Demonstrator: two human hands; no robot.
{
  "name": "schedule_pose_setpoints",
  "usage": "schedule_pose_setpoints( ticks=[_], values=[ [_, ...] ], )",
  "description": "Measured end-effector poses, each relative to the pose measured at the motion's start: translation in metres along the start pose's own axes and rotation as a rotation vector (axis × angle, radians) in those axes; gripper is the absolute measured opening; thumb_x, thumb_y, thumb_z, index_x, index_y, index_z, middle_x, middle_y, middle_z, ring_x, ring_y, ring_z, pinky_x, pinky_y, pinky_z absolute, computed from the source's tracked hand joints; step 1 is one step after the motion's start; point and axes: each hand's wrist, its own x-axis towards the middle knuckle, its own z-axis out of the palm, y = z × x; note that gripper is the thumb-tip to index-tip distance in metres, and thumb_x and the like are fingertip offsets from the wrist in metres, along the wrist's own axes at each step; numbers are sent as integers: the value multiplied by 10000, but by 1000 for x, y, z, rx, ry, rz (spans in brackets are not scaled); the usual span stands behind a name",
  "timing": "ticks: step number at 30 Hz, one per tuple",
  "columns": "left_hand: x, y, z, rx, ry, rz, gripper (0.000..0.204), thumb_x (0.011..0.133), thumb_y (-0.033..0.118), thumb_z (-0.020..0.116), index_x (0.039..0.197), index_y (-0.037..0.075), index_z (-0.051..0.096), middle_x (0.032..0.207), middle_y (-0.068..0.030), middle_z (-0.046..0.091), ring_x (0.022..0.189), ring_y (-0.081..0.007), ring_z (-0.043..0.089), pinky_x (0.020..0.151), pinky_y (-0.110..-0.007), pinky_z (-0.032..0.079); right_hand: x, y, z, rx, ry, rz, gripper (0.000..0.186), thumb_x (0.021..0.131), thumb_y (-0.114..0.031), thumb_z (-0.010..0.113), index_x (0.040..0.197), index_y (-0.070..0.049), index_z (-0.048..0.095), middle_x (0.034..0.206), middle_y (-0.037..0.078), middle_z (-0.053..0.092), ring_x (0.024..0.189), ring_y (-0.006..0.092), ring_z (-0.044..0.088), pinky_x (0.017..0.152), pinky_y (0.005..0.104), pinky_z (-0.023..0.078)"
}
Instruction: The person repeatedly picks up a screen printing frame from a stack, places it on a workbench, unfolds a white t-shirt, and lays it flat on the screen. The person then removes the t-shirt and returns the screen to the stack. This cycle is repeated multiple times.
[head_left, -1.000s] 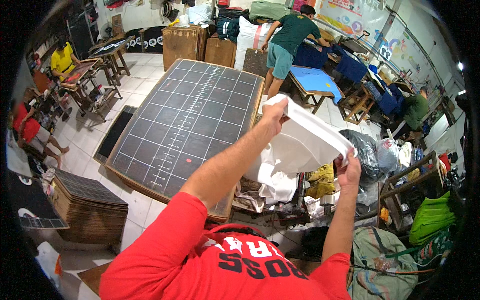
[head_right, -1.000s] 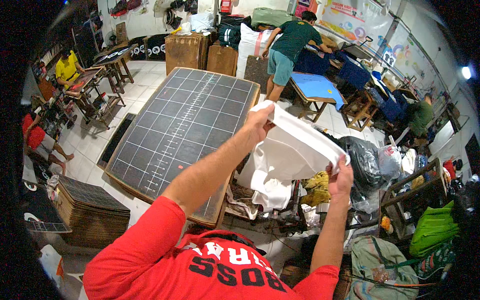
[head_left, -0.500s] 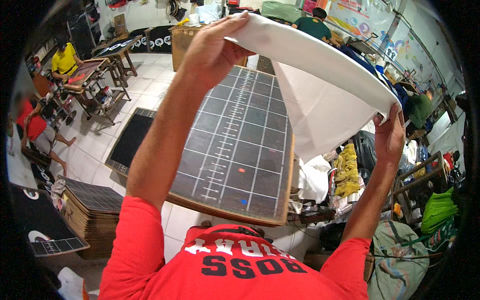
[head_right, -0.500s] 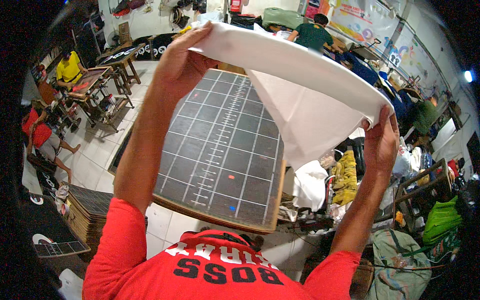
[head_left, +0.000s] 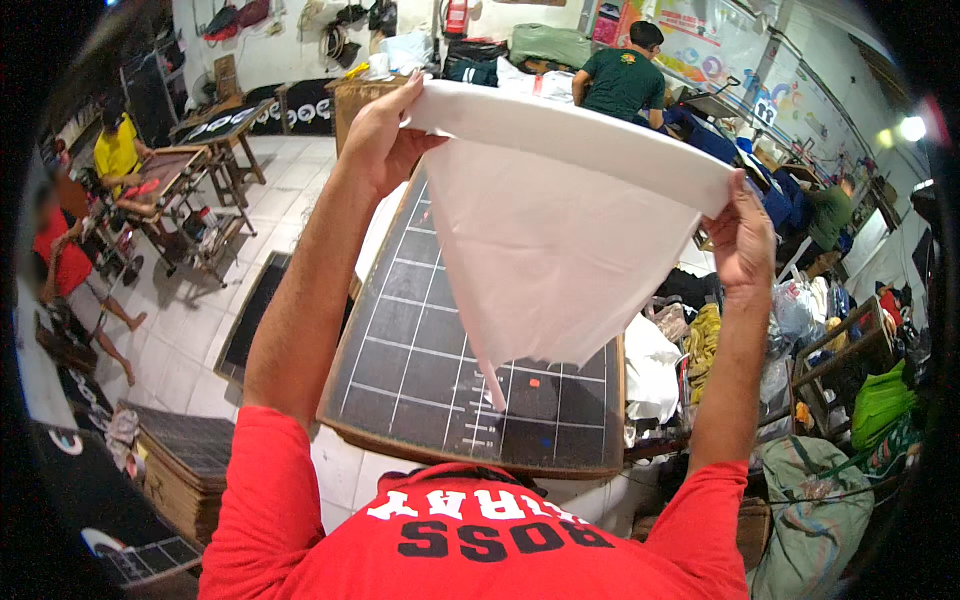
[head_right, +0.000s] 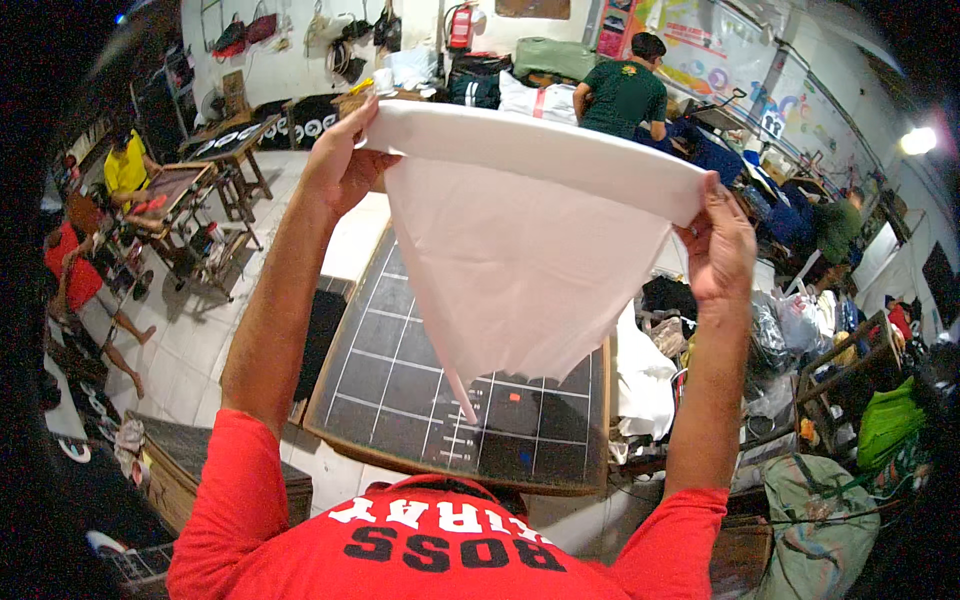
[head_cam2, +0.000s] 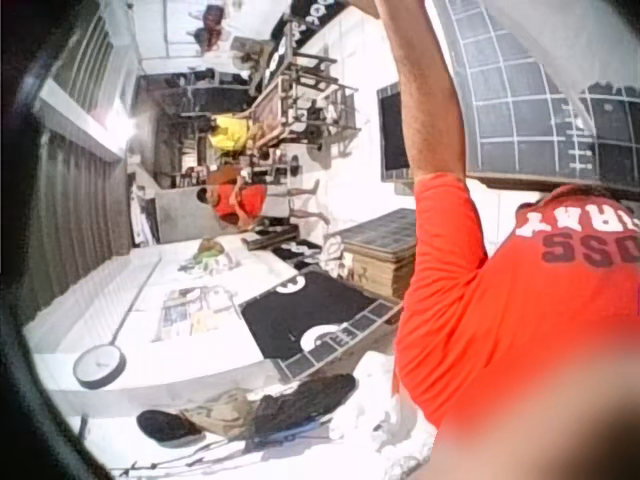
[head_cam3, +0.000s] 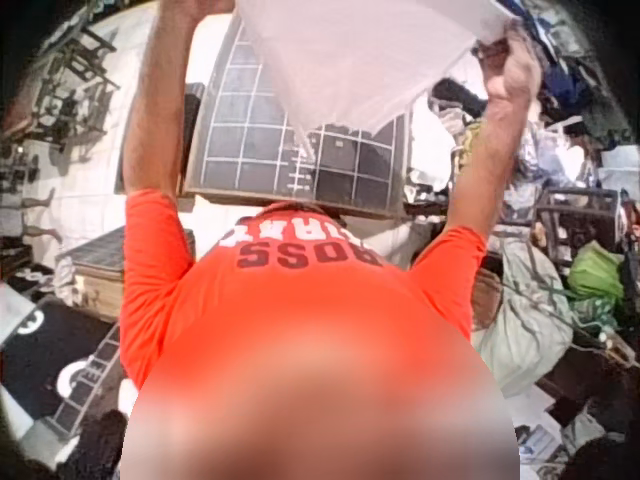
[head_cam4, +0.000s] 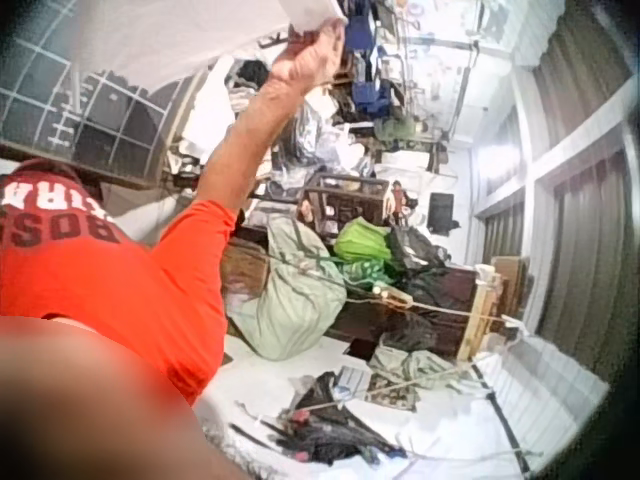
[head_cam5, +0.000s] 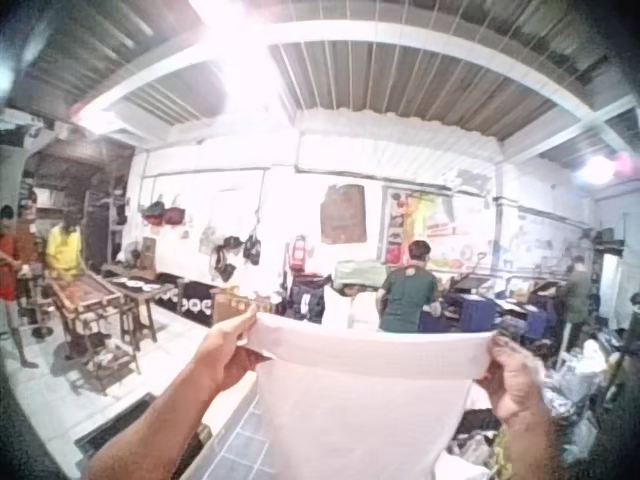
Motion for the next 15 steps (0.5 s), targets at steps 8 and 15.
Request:
schedule_pose_setpoints(
  ticks=[8, 15],
  values=[
    [131, -93, -47, 190, 86, -245, 355, 1023, 389, 596, 1087, 46, 663, 1001, -89, 702, 823, -226, 697, 725, -396, 602, 124, 116, -12, 105, 73, 313, 215, 973, -263, 692, 1095, -89, 664, 1045, 84, 723, 909, 222, 719, 757, 464, 643],
    [257, -128, -19, 84, 197, 40, 311, 1040, 381, 582, 1159, 96, 624, 1026, -74, 658, 866, -184, 644, 747, -357, 572, 236, 159, 9, 264, 131, -79, 206, 1009, -259, 650, 1133, -95, 629, 1113, 69, 686, 1041, 212, 662, 950, 401, 534]
  ],
)
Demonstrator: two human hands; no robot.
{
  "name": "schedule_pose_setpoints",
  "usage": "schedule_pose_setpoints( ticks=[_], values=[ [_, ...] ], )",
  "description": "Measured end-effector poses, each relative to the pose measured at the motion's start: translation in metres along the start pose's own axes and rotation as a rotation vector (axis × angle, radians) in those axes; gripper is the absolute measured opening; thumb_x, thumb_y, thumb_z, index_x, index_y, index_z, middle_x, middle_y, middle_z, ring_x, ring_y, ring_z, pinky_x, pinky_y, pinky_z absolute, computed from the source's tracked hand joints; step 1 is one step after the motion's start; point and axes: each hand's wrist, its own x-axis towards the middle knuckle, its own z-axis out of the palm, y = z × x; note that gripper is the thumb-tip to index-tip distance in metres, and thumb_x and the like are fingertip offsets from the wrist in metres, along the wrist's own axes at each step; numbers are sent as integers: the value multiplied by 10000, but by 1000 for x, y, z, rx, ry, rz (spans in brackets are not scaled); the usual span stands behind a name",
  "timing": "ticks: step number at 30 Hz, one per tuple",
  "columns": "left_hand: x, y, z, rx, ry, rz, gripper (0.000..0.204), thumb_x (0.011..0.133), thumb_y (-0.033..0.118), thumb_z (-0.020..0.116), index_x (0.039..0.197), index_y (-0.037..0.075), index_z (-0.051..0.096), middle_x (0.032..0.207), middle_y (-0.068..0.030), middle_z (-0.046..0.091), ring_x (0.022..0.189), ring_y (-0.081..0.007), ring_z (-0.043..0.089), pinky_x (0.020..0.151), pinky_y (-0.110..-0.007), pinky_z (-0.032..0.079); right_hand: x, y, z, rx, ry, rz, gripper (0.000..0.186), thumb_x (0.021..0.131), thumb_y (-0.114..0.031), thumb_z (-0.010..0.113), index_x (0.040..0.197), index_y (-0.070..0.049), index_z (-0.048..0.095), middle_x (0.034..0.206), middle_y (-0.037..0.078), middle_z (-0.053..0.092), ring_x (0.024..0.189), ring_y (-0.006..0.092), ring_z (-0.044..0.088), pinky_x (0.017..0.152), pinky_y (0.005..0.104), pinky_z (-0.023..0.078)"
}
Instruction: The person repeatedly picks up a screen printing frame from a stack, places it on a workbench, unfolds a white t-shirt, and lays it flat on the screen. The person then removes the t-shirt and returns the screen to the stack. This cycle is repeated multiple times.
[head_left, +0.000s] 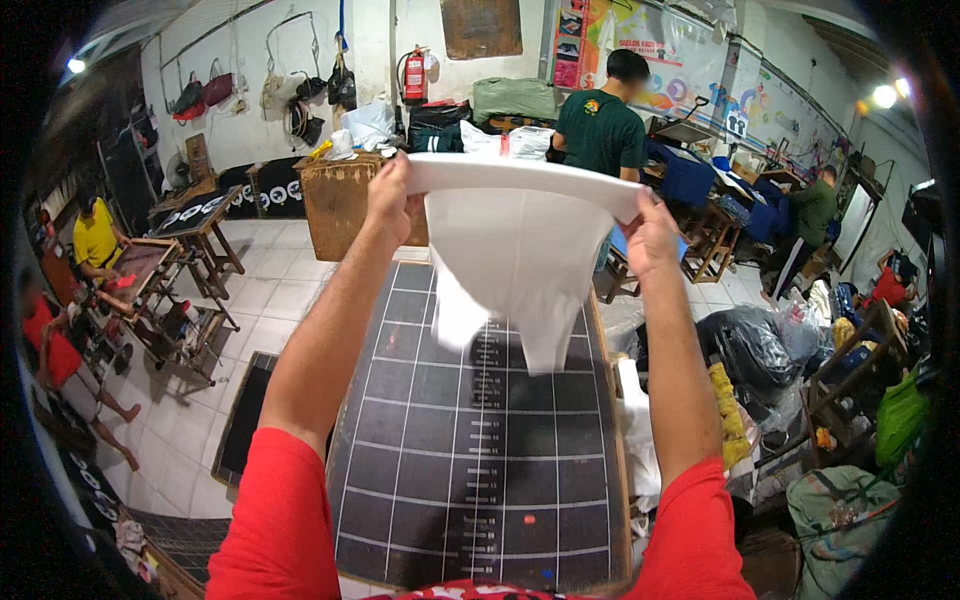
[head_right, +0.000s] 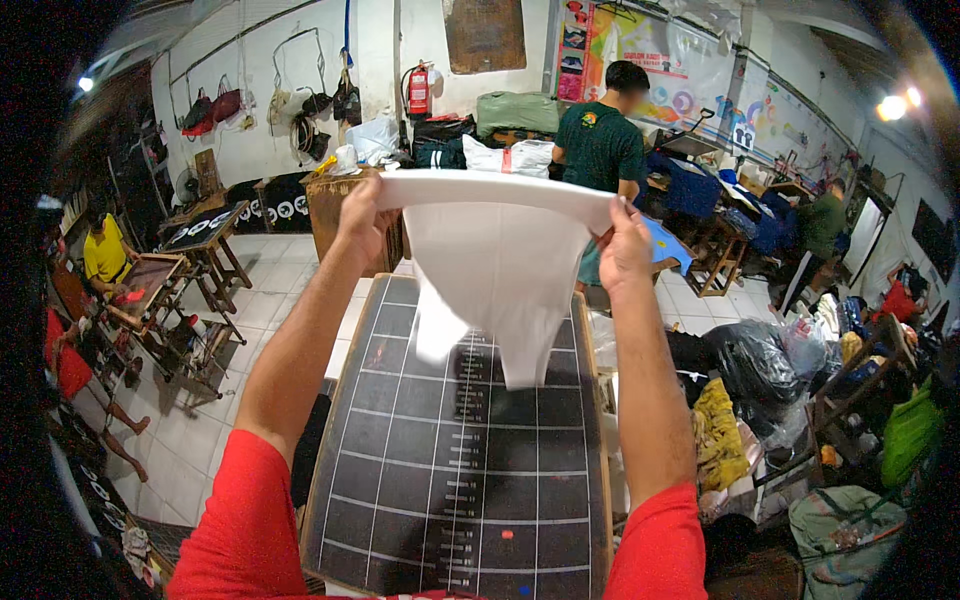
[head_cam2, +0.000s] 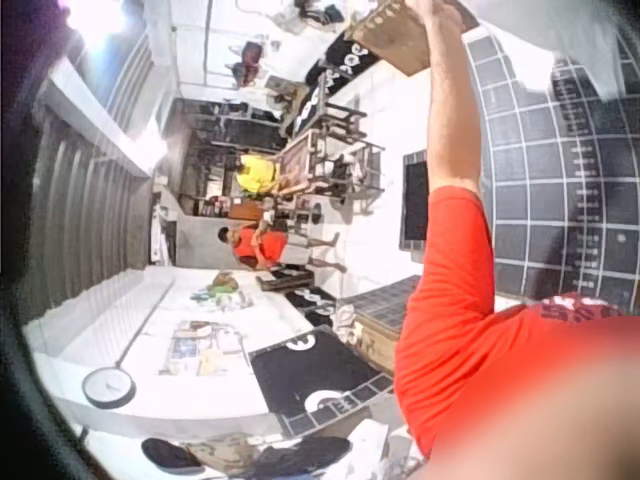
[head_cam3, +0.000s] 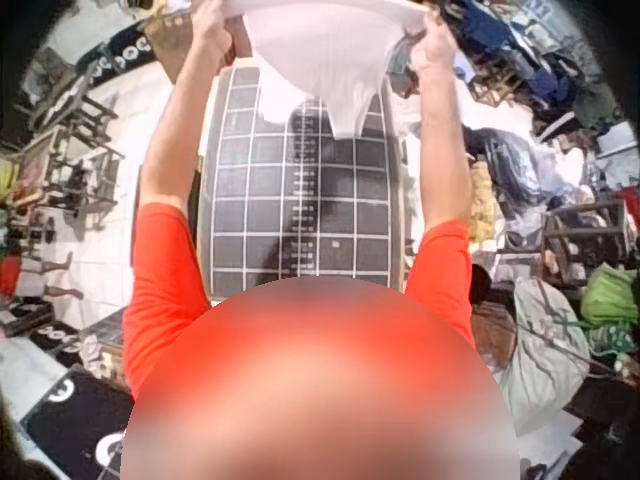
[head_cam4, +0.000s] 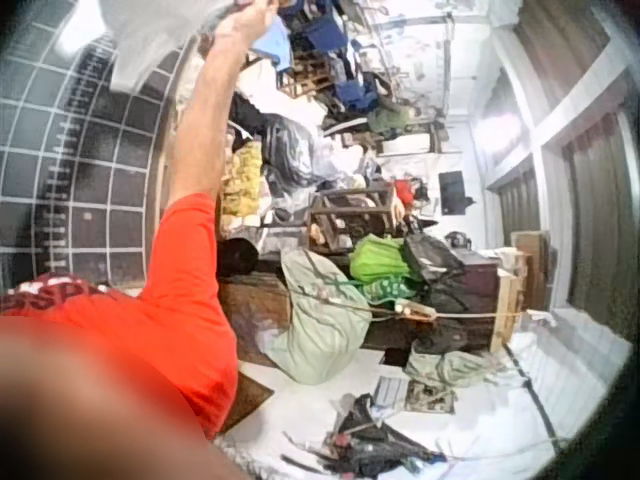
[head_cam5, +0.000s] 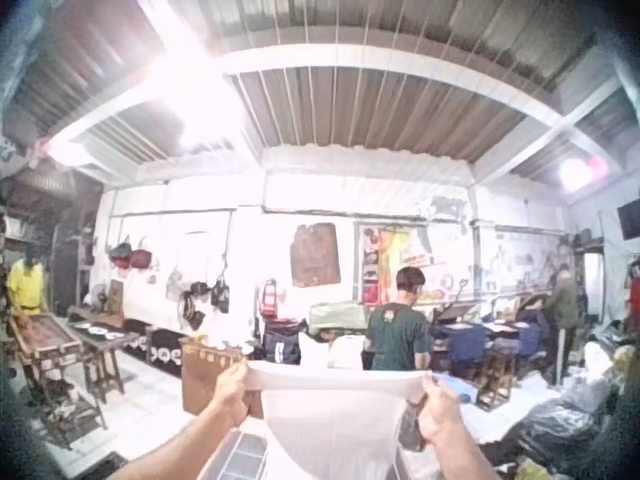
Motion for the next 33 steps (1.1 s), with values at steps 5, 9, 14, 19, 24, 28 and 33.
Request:
schedule_pose_setpoints(
  ticks=[5, 9, 14, 19, 24, 28, 33],
  values=[
    [24, -19, -6, -168, -108, 256, 246, 1059, 287, 573, 1064, 52, 649, 918, -15, 661, 787, -105, 626, 699, -270, 511, 6, 24, -14, -1, -133, 84, 212, 1021, -263, 630, 1128, -80, 630, 1141, 89, 682, 1024, 210, 685, 868, 374, 589],
    [43, -115, -59, 54, 121, 53, 344, 1061, 363, 550, 1095, 45, 676, 984, -28, 706, 792, -135, 648, 665, -289, 514, 19, 123, -56, -96, 107, 409, 207, 999, -271, 651, 1122, -106, 625, 951, 52, 705, 761, 176, 691, 605, 316, 589],
    [8, -236, -138, 1108, 380, 41, 238, 935, 246, 633, 1014, 57, 754, 910, -248, 726, 850, -430, 687, 782, -548, 509, -28, 232, -115, -1629, 7, -84, 345, 941, -224, 650, 1259, -102, 595, 991, 255, 716, 848, 442, 703, 807, 543, 530],
    [-54, -259, -177, 1777, 62, 304, 269, 866, 189, 699, 1133, 173, 734, 767, -127, 714, 762, -333, 659, 710, -495, 471, -71, 236, -145, -1986, -357, 89, 397, 984, -255, 573, 1377, -210, 612, 862, 222, 729, 803, 424, 709, 740, 536, 552],
    [-102, -236, -182, 1819, -14, 373, 92, 805, 150, 718, 897, 144, 718, 705, -82, 680, 771, -282, 617, 728, -462, 409, -121, 208, -151, -1986, -369, 69, 359, 989, -279, 553, 1330, -250, 665, 826, 231, 717, 769, 432, 705, 707, 552, 551],
    [-154, -219, -188, 1755, 84, 427, 35, 811, 152, 720, 843, 138, 723, 706, -75, 673, 788, -291, 606, 739, -456, 402, -173, 187, -150, -1988, -336, 147, 363, 978, -299, 572, 1328, -281, 664, 848, 222, 720, 790, 438, 700, 720, 563, 546],
    [-218, -202, -198, 1709, 119, 442, 57, 803, 141, 732, 860, 136, 734, 684, -67, 652, 786, -285, 587, 749, -451, 396, -231, 156, -148, -1955, -315, 165, 366, 990, -316, 546, 1334, -261, 658, 825, 224, 716, 788, 437, 704, 723, 571, 544]
  ],
)
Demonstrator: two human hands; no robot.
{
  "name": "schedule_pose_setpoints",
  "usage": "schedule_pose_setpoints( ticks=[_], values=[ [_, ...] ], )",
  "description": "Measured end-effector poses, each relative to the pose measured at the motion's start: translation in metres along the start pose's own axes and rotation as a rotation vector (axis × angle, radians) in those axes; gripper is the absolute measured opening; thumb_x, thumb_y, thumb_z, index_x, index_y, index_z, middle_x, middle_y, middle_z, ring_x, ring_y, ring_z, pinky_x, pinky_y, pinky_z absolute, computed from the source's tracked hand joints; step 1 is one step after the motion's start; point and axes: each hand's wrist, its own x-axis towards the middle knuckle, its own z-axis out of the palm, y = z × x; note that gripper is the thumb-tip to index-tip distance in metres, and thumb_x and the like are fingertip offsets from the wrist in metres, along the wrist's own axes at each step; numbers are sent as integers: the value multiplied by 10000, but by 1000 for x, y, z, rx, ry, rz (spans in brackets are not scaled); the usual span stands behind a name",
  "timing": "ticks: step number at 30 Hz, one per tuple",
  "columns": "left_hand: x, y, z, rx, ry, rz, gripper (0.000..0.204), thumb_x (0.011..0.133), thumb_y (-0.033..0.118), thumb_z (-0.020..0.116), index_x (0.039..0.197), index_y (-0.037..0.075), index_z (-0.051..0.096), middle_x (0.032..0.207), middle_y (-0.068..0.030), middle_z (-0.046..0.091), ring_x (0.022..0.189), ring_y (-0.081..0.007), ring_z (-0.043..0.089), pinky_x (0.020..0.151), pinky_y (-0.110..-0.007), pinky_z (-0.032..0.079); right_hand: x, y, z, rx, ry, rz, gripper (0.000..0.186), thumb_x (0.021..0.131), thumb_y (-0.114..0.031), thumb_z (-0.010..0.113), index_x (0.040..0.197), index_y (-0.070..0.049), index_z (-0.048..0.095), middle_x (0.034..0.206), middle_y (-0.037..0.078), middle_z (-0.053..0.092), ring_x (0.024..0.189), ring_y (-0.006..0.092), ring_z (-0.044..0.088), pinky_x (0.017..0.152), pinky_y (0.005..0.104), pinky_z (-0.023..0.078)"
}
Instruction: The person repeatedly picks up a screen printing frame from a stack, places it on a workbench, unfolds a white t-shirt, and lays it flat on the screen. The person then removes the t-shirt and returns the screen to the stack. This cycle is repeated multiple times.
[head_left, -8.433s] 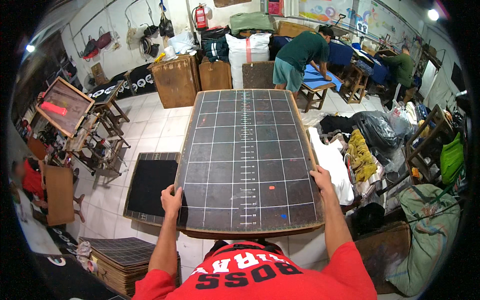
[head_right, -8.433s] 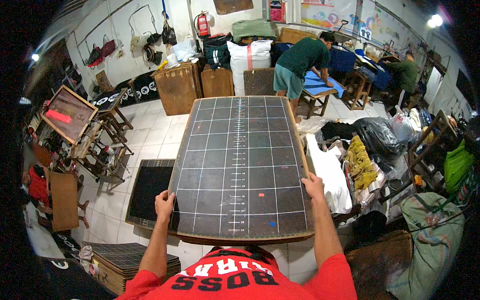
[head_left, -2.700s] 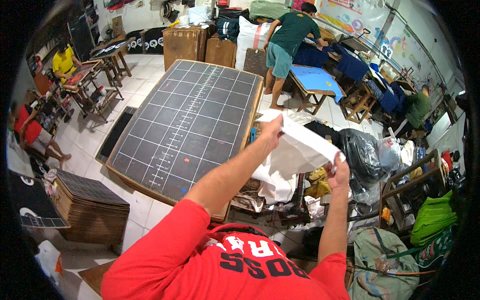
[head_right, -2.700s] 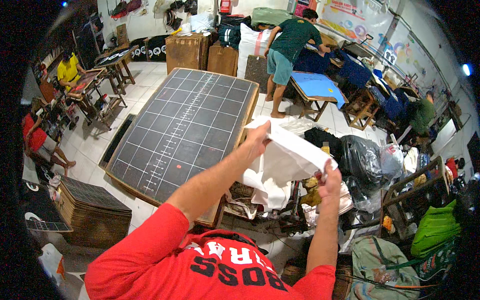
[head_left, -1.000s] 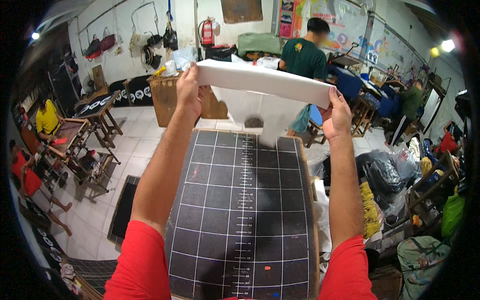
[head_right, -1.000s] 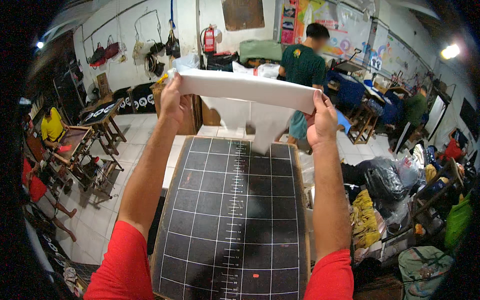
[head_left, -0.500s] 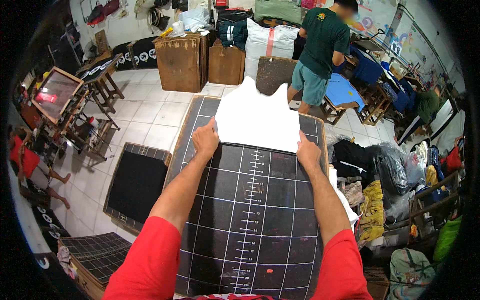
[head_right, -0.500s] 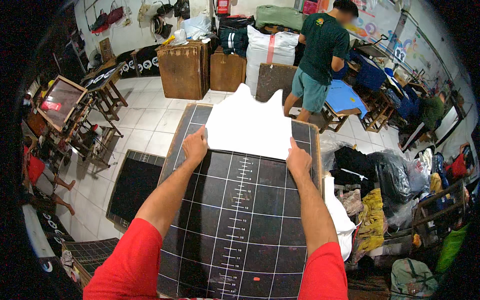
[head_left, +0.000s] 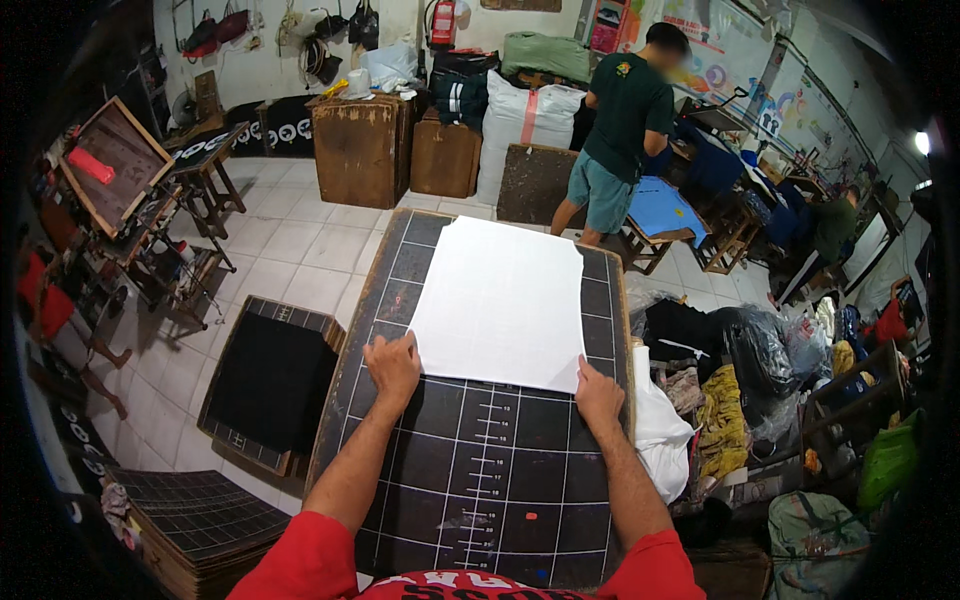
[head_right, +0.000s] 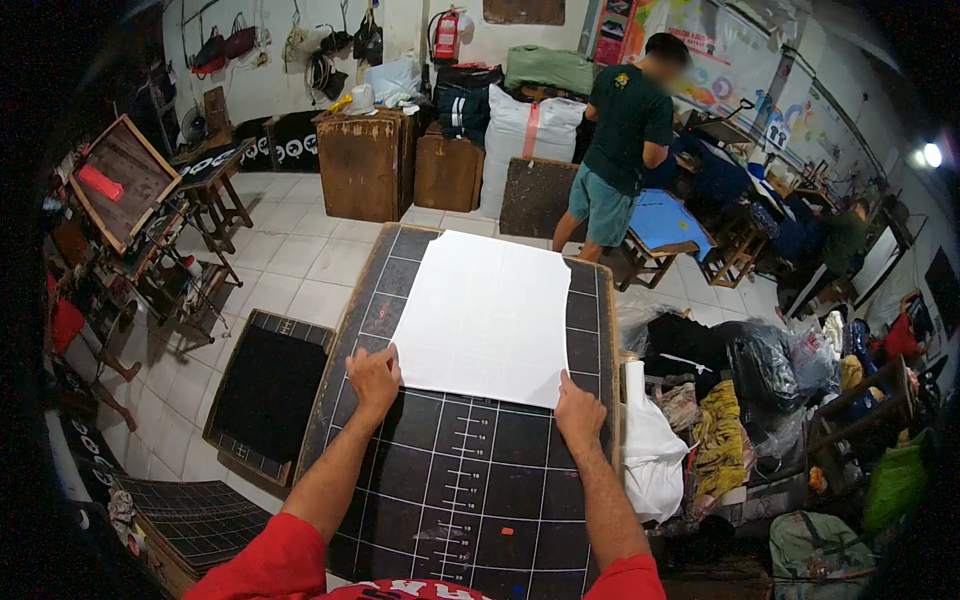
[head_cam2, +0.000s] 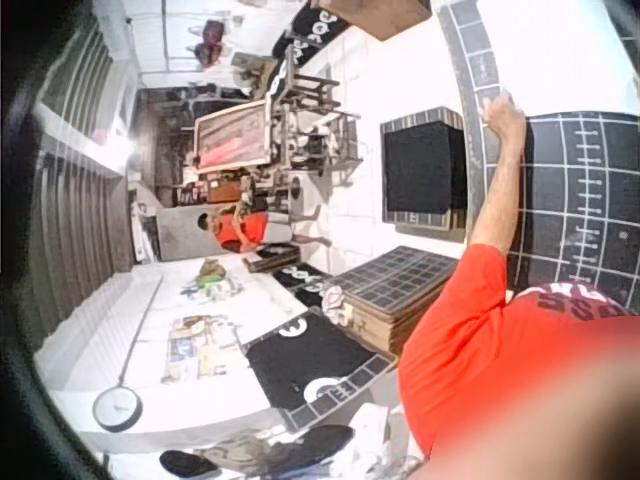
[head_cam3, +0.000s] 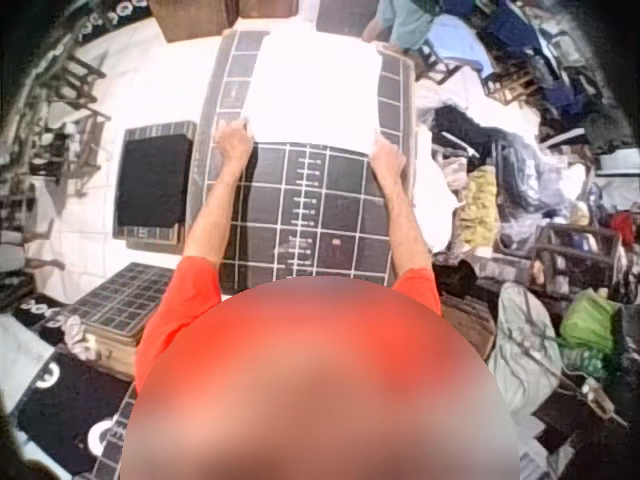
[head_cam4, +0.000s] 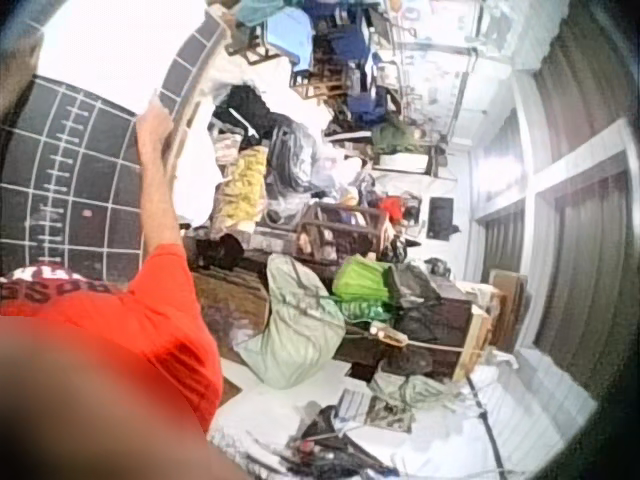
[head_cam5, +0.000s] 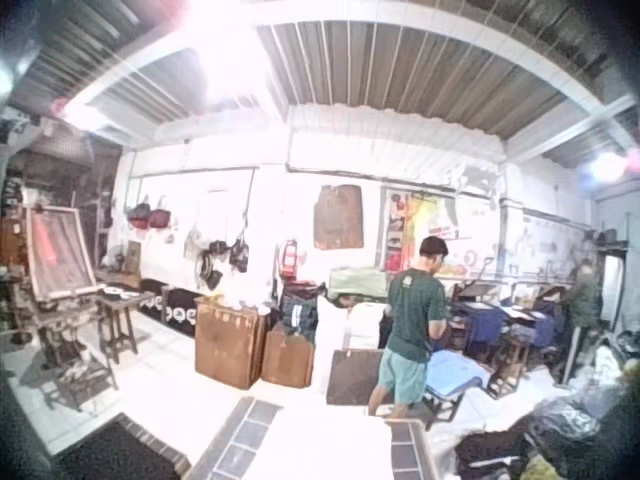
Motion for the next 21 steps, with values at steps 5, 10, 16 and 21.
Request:
schedule_pose_setpoints(
  ticks=[5, 10, 16, 21],
  values=[
    [-38, -8, -28, 5, -19, 22, 101, 800, 144, 741, 897, 138, 767, 685, -65, 655, 796, -269, 582, 746, -451, 389, -49, 3, -5, 20, -1, 10, 366, 989, -310, 549, 1336, -264, 657, 804, 220, 713, 767, 437, 700, 712, 565, 543],
    [-67, -13, -46, -12, -37, 45, 121, 784, 140, 751, 903, 127, 769, 679, -71, 645, 784, -273, 571, 743, -448, 387, -81, 7, -7, 30, -25, 0, 376, 990, -307, 546, 1348, -264, 649, 776, 209, 708, 751, 425, 702, 707, 555, 544],
    [-88, -17, -67, -33, -25, 43, 116, 779, 114, 739, 893, 123, 759, 695, -62, 661, 761, -271, 565, 734, -449, 383, -105, 7, -13, 92, -7, 20, 356, 967, -313, 586, 1308, -279, 681, 802, 217, 710, 765, 447, 691, 712, 559, 539],
    [-100, -17, -83, -35, -46, 44, 137, 777, 89, 735, 909, 112, 762, 700, -66, 660, 756, -273, 564, 728, -444, 383, -120, 5, -15, 85, 2, -6, 361, 969, -299, 581, 1311, -242, 680, 763, 213, 701, 732, 431, 694, 694, 549, 537]
  ],
)
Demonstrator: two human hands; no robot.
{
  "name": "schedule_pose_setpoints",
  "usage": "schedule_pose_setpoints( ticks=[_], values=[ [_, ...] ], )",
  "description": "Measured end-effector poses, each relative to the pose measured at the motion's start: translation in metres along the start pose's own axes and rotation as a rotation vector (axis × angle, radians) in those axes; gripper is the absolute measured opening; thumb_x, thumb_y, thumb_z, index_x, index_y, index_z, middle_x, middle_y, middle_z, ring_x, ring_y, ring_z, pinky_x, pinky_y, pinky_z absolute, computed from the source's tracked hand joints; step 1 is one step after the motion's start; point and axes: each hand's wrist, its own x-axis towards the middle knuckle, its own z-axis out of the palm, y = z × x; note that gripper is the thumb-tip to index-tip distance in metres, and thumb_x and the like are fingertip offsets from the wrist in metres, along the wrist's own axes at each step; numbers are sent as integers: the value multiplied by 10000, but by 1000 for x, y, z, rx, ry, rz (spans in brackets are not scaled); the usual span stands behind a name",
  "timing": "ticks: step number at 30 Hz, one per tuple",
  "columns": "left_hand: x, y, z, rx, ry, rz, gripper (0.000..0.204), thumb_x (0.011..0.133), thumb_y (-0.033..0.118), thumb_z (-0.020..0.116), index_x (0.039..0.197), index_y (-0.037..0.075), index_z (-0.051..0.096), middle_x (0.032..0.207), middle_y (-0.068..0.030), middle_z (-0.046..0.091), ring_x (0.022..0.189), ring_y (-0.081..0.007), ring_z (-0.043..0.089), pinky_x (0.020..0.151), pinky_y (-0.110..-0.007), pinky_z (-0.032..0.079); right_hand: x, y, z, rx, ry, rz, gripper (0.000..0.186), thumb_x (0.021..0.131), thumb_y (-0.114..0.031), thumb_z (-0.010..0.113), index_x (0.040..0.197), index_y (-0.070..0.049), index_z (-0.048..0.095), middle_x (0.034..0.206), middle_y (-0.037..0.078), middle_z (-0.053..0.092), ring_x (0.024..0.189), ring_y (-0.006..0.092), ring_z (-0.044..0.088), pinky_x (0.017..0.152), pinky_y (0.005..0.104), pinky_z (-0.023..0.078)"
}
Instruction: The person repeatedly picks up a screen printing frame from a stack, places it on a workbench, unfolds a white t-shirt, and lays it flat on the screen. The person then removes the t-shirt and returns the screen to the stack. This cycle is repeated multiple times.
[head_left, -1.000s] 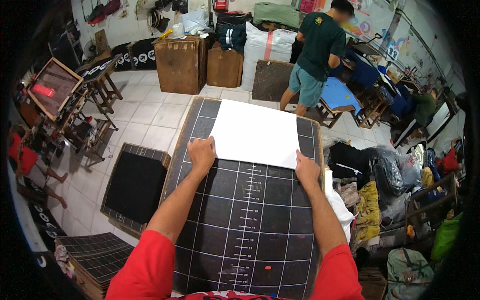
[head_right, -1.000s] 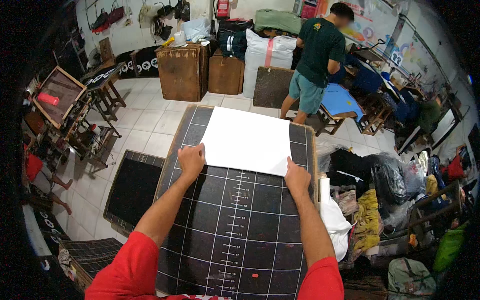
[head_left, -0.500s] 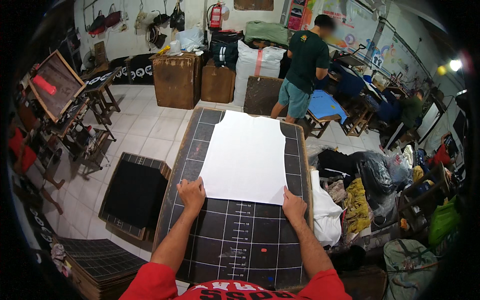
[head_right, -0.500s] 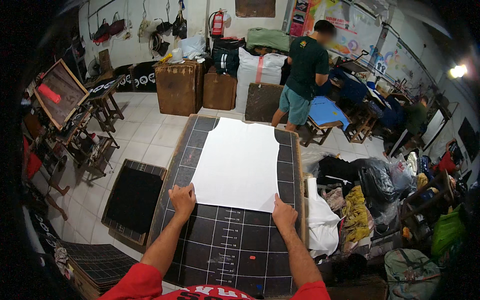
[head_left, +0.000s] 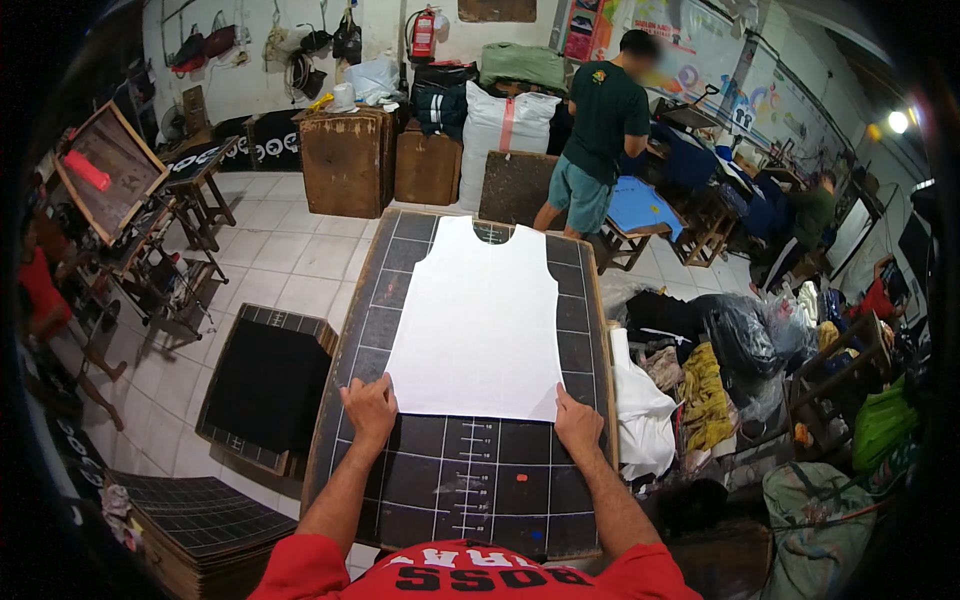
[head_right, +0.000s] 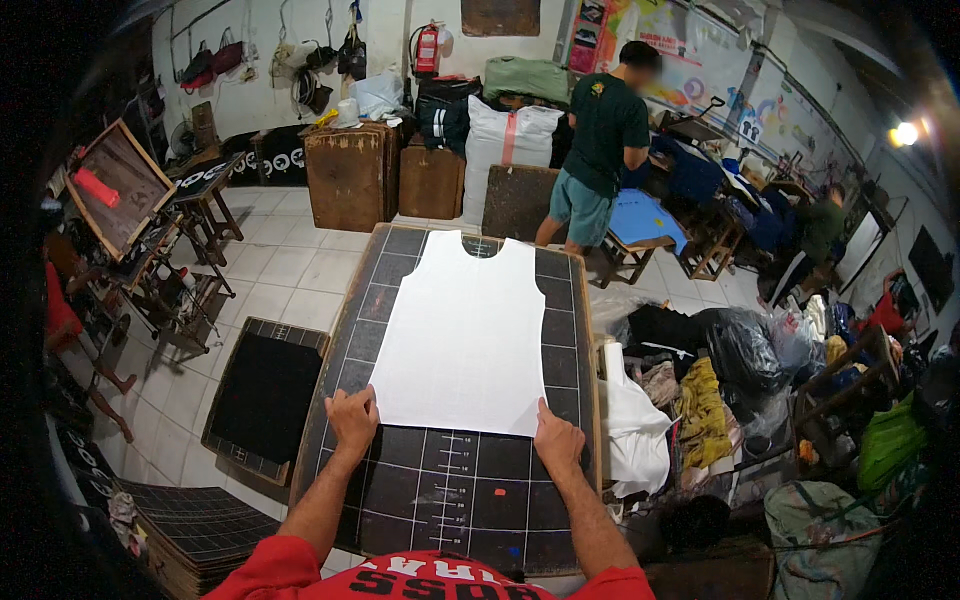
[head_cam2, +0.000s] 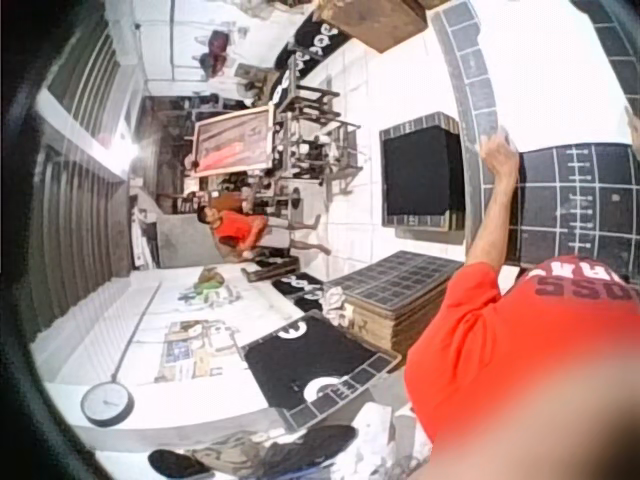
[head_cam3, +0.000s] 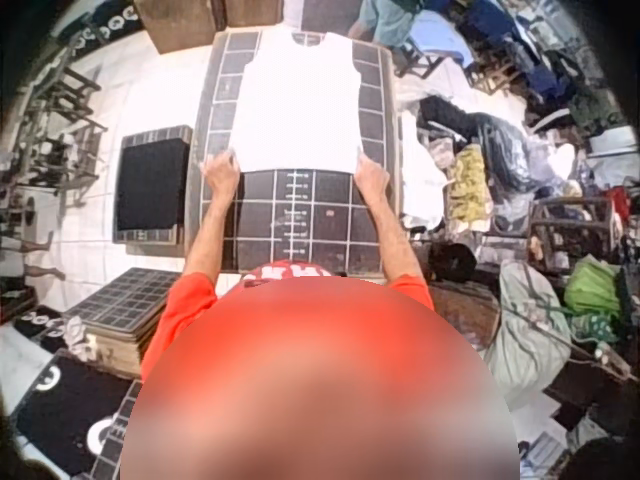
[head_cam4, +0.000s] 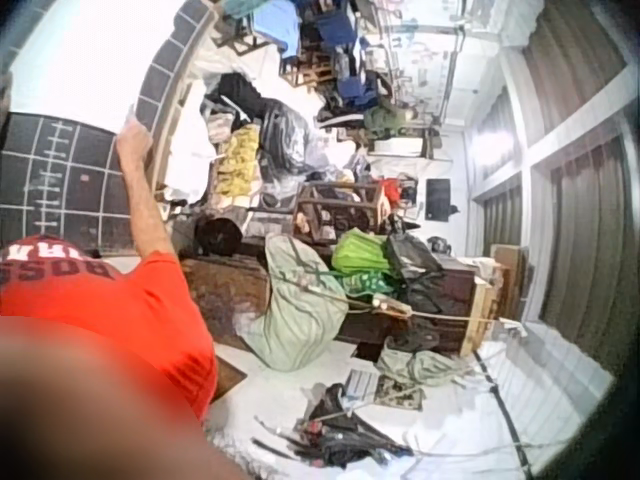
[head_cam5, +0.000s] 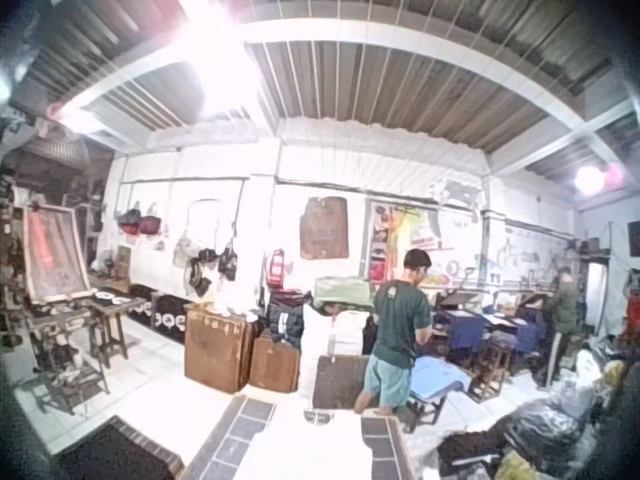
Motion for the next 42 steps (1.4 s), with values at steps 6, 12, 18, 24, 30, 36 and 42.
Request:
schedule_pose_setpoints(
  ticks=[6, 12, 18, 24, 30, 36, 42],
  values=[
    [-12, 0, -12, -11, -24, -13, 184, 788, 83, 729, 966, 89, 775, 702, -76, 659, 757, -278, 567, 717, -441, 387, -17, 2, -2, -10, 14, -65, 385, 967, -256, 582, 1335, -181, 663, 728, 197, 698, 690, 397, 700, 657, 526, 523],
    [-20, -2, -18, -33, -29, -13, 190, 787, 78, 725, 970, 76, 776, 689, -106, 639, 742, -289, 561, 702, -447, 383, -27, 1, -1, -19, 11, -65, 394, 960, -245, 597, 1344, -181, 659, 715, 183, 697, 670, 372, 696, 644, 498, 504],
    [-22, -1, -25, -28, -41, -12, 207, 778, 71, 723, 979, 68, 773, 669, -104, 616, 728, -290, 552, 693, -446, 379, -32, -2, -4, -16, 15, -35, 356, 951, -275, 618, 1291, -202, 694, 690, 213, 674, 673, 407, 687, 662, 523, 528],
    [-24, -2, -27, -48, -51, -12, 240, 767, 68, 726, 1002, 71, 771, 667, -98, 610, 731, -284, 551, 689, -446, 381, -34, -2, -4, -15, 27, -60, 357, 947, -267, 622, 1287, -186, 694, 688, 214, 669, 658, 410, 679, 643, 526, 521],
    [-25, -2, -28, -50, -48, -6, 250, 765, 65, 723, 1011, 71, 771, 662, -96, 610, 727, -280, 550, 685, -444, 382, -34, 1, -2, -23, 21, -73, 370, 945, -256, 615, 1298, -173, 688, 683, 202, 671, 642, 396, 677, 626, 517, 508],
    [-26, -4, -27, -66, -37, -2, 254, 767, 61, 713, 1015, 70, 770, 671, -95, 606, 724, -275, 548, 685, -441, 383, -34, 1, -2, -33, 46, -114, 365, 954, -241, 596, 1292, -146, 693, 660, 194, 667, 615, 375, 676, 595, 507, 490],
    [-28, -7, -24, -145, -8, -3, 310, 768, 49, 693, 1070, 73, 763, 680, -87, 585, 721, -277, 542, 686, -432, 383, -32, 4, -6, 91, 46, -55, 348, 947, -261, 613, 1266, -158, 709, 705, 213, 675, 678, 418, 679, 652, 524, 526]
  ],
)
